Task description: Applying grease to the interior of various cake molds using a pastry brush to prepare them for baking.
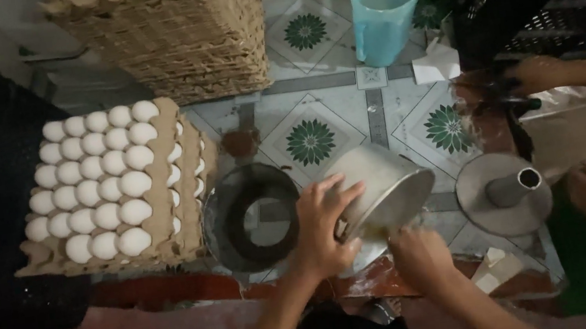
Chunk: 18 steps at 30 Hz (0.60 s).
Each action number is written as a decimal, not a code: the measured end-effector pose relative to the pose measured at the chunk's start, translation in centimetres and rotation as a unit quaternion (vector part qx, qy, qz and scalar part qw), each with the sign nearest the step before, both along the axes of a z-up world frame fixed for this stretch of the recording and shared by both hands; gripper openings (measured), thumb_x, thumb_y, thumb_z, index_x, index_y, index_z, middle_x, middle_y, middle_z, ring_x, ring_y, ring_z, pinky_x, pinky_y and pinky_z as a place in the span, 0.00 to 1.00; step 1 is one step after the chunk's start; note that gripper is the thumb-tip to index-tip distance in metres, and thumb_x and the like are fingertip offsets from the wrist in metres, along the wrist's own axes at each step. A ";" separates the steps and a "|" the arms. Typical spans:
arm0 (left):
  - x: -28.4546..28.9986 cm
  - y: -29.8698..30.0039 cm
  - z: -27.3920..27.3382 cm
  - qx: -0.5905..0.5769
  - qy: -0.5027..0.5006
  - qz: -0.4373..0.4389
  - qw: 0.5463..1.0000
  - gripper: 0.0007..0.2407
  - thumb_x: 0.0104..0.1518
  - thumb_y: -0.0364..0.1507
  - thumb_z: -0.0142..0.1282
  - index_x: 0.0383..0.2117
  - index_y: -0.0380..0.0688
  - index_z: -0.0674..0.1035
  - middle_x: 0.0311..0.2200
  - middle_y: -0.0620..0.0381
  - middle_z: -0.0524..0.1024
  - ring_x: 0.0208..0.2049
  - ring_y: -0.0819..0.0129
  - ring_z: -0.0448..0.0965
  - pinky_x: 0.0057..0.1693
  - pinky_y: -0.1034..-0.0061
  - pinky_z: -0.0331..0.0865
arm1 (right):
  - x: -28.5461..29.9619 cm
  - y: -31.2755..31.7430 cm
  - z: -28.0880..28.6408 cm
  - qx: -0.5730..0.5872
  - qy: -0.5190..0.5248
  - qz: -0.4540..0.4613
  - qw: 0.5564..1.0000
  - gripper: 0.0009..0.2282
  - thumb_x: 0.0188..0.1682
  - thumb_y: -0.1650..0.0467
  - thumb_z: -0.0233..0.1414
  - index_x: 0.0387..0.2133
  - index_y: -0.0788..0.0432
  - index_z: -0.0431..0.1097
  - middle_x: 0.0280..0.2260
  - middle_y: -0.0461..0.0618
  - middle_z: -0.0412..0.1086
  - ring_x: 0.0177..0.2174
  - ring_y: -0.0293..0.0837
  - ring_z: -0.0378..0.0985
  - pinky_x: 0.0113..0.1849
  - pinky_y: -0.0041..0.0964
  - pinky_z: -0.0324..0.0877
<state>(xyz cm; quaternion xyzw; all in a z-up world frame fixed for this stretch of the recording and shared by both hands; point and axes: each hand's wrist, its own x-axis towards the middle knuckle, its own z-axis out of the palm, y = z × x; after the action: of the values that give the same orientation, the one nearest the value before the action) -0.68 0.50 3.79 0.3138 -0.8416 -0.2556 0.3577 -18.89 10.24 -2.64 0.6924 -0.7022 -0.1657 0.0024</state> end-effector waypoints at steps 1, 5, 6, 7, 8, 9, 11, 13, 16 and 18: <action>0.4 0.3 -0.1 0.003 0.015 0.002 1.000 0.32 0.37 0.36 0.47 0.58 0.56 0.72 0.57 0.43 0.68 0.61 0.48 0.66 0.63 0.43 0.59 | 0.0 -0.2 1.4 0.034 -0.212 0.013 0.976 0.12 0.43 0.72 0.55 0.41 0.50 0.74 0.32 0.49 0.78 0.27 0.48 0.81 0.26 0.42 0.74; 2.1 1.0 -0.1 -0.013 0.039 -0.008 0.999 0.30 0.43 0.41 0.45 0.60 0.57 0.73 0.59 0.44 0.68 0.61 0.47 0.68 0.63 0.45 0.60 | -1.6 -1.0 9.9 0.200 -0.610 -0.116 0.758 0.16 0.49 0.59 0.51 0.37 0.54 0.84 0.34 0.40 0.88 0.32 0.33 0.83 0.38 0.28 0.74; 2.3 0.5 -0.1 -0.013 0.038 -0.007 0.999 0.30 0.43 0.41 0.45 0.60 0.57 0.73 0.59 0.44 0.68 0.61 0.47 0.68 0.63 0.45 0.60 | -3.3 -1.1 4.8 0.200 -0.611 -0.116 0.757 0.16 0.49 0.59 0.51 0.37 0.54 0.84 0.34 0.40 0.88 0.32 0.33 0.83 0.38 0.28 0.74; 2.2 0.6 -0.3 0.004 0.025 -0.013 1.000 0.31 0.41 0.40 0.46 0.61 0.58 0.73 0.60 0.45 0.66 0.61 0.45 0.66 0.63 0.43 0.60 | -5.5 -0.1 0.0 0.179 -0.545 0.072 0.816 0.16 0.51 0.62 0.50 0.42 0.59 0.79 0.36 0.47 0.83 0.32 0.41 0.82 0.33 0.35 0.72; 2.2 0.7 -0.5 0.021 0.013 -0.019 1.000 0.33 0.40 0.39 0.46 0.62 0.60 0.73 0.61 0.45 0.65 0.62 0.44 0.65 0.63 0.41 0.59 | -8.2 1.5 -4.4 0.148 -0.457 0.257 0.838 0.16 0.53 0.65 0.49 0.47 0.64 0.73 0.39 0.54 0.79 0.31 0.49 0.80 0.29 0.41 0.71; 2.5 0.8 -0.5 0.022 0.016 -0.018 0.999 0.33 0.40 0.39 0.46 0.62 0.60 0.73 0.61 0.45 0.65 0.62 0.44 0.65 0.63 0.41 0.59 | -7.6 1.6 -3.5 0.151 -0.455 0.257 0.839 0.16 0.53 0.65 0.49 0.47 0.64 0.73 0.39 0.54 0.79 0.31 0.49 0.80 0.29 0.41 0.71; 3.0 0.4 -0.4 0.029 0.034 -0.031 0.999 0.30 0.46 0.32 0.52 0.63 0.59 0.72 0.60 0.44 0.64 0.59 0.43 0.67 0.64 0.43 0.61 | -6.5 1.0 -1.6 0.286 -0.333 -0.220 0.871 0.18 0.53 0.56 0.43 0.42 0.40 0.82 0.45 0.39 0.81 0.45 0.45 0.82 0.44 0.40 0.69; 3.8 1.3 -4.0 0.047 0.047 -0.018 0.998 0.32 0.43 0.30 0.50 0.64 0.58 0.70 0.62 0.42 0.59 0.62 0.40 0.64 0.64 0.44 0.62 | -5.8 1.6 3.9 0.213 -0.209 -0.178 0.938 0.12 0.55 0.60 0.45 0.41 0.43 0.77 0.34 0.37 0.78 0.32 0.39 0.79 0.32 0.34 0.71; 5.0 4.9 -9.7 0.018 0.068 0.025 0.997 0.32 0.49 0.31 0.51 0.67 0.57 0.64 0.63 0.36 0.55 0.60 0.36 0.66 0.63 0.48 0.66 | -5.9 3.8 4.4 0.063 -0.076 -0.107 0.989 0.07 0.58 0.63 0.47 0.34 0.47 0.70 0.19 0.35 0.73 0.16 0.33 0.73 0.18 0.30 0.70; 5.2 5.5 -10.8 -0.047 0.083 0.049 0.994 0.30 0.57 0.34 0.55 0.69 0.56 0.60 0.62 0.33 0.57 0.56 0.36 0.73 0.62 0.50 0.68 | -5.2 3.1 4.1 -0.028 -0.066 -0.087 0.994 0.10 0.58 0.61 0.48 0.28 0.48 0.68 0.15 0.35 0.70 0.13 0.34 0.71 0.15 0.33 0.68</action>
<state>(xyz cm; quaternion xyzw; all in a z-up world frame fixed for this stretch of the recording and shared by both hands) 4.57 6.03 -7.05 0.3154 -0.8035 -0.2228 0.4530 -24.14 13.35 1.43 0.6376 -0.7629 -0.0995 -0.0392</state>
